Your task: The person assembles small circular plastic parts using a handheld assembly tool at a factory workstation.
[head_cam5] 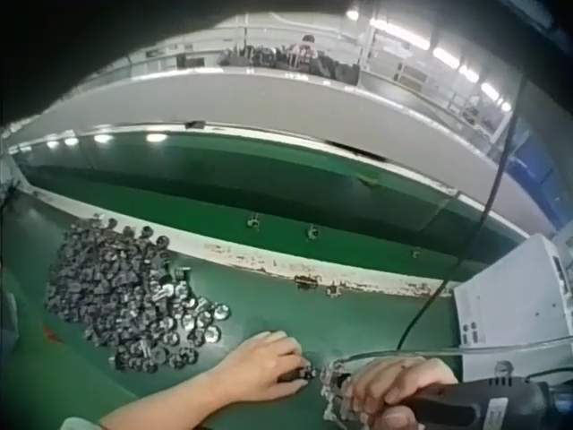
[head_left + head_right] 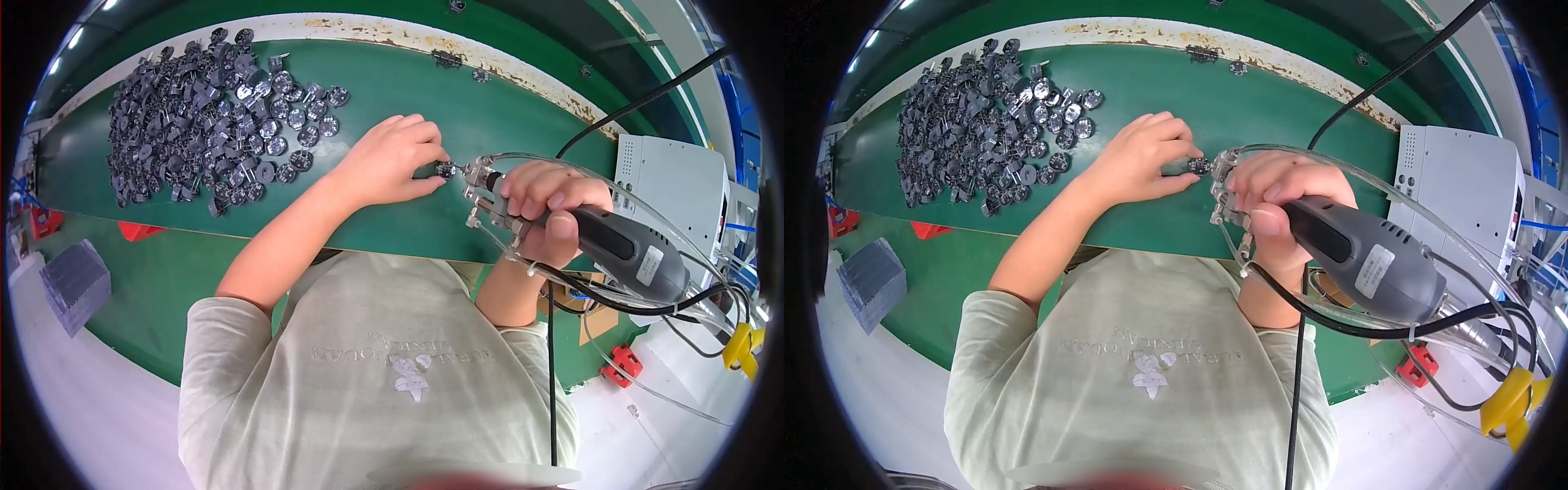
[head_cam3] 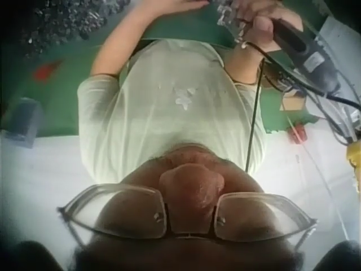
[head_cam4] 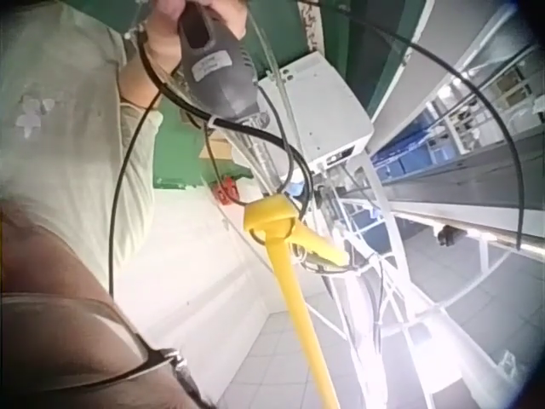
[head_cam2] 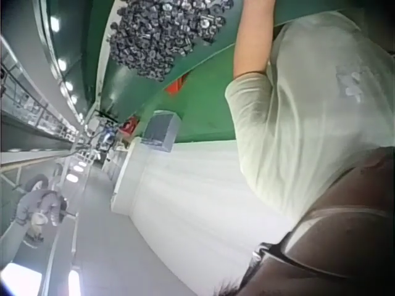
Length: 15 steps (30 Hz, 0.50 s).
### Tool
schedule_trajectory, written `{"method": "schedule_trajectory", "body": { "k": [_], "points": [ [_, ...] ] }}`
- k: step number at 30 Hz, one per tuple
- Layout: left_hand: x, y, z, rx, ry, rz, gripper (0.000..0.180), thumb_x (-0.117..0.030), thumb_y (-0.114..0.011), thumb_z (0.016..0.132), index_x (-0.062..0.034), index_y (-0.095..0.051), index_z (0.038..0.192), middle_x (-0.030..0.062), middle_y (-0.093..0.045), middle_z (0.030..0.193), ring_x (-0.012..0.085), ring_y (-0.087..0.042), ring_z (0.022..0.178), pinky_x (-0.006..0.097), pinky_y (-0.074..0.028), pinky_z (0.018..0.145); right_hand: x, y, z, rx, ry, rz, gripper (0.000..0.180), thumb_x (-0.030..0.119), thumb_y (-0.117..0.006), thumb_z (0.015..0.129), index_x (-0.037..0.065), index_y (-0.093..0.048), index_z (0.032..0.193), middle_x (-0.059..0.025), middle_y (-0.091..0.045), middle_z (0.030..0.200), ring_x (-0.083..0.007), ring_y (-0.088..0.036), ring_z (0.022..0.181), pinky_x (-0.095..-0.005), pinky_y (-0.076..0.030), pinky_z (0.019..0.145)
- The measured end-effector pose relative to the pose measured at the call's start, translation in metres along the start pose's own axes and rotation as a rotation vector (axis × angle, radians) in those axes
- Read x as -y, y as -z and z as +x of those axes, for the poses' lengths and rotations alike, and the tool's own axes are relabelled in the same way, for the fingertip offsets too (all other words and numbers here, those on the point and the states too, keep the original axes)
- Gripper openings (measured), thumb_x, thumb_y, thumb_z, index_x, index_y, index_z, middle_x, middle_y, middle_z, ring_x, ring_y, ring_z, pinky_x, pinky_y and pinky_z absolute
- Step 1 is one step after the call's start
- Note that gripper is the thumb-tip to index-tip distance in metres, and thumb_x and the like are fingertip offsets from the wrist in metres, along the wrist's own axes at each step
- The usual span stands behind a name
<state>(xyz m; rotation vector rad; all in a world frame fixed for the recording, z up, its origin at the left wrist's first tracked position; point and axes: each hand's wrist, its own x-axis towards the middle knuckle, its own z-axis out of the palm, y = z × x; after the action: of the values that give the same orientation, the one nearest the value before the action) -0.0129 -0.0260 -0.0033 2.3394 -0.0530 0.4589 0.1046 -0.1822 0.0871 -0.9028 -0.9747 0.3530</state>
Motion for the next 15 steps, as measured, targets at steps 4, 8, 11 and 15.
{"method": "schedule_trajectory", "body": {
  "k": [4, 8, 11, 15],
  "points": [
    [-0.0004, 0.0007, 0.0001, 0.006, 0.004, -0.009, 0.024, -0.022, -0.078, 0.073, -0.0092, -0.069, 0.091, 0.0034, -0.057, 0.089, 0.0243, -0.057, 0.088, 0.037, -0.046, 0.079, 0.001, -0.0034, 0.0006, -0.018, -0.024, 0.049, 0.032, 0.016, -0.08, 0.082, 0.003, -0.051, 0.087, -0.0086, -0.057, 0.067, -0.0191, -0.055, 0.055, -0.0379, -0.052, 0.057],
    [0.0006, 0.0003, -0.0004, 0.012, 0.005, -0.008, 0.024, -0.023, -0.079, 0.073, -0.0096, -0.069, 0.091, 0.0032, -0.057, 0.089, 0.0243, -0.057, 0.088, 0.037, -0.047, 0.078, 0.0009, -0.0041, 0.0004, -0.02, -0.018, 0.017, 0.032, 0.015, -0.08, 0.082, 0.002, -0.051, 0.087, -0.0088, -0.057, 0.067, -0.0193, -0.055, 0.055, -0.0383, -0.052, 0.057],
    [0.0017, -0.0013, -0.001, -0.002, -0.003, -0.011, 0.024, -0.022, -0.079, 0.072, -0.0098, -0.069, 0.091, 0.0031, -0.057, 0.089, 0.0243, -0.057, 0.088, 0.037, -0.046, 0.078, 0.0014, -0.0036, 0.0003, -0.009, -0.025, 0.012, 0.032, 0.016, -0.079, 0.082, 0.002, -0.051, 0.087, -0.0091, -0.057, 0.067, -0.0196, -0.055, 0.056, -0.0383, -0.052, 0.057],
    [0.0013, -0.001, -0.001, -0.003, -0.009, -0.012, 0.024, -0.022, -0.079, 0.072, -0.01, -0.069, 0.091, 0.0031, -0.057, 0.088, 0.0243, -0.056, 0.088, 0.037, -0.046, 0.078, 0.0008, -0.0033, 0.0001, -0.004, -0.012, 0.031, 0.033, 0.018, -0.08, 0.082, 0.002, -0.051, 0.088, -0.0096, -0.057, 0.068, -0.0202, -0.056, 0.057, -0.0386, -0.052, 0.058]
  ]
}}
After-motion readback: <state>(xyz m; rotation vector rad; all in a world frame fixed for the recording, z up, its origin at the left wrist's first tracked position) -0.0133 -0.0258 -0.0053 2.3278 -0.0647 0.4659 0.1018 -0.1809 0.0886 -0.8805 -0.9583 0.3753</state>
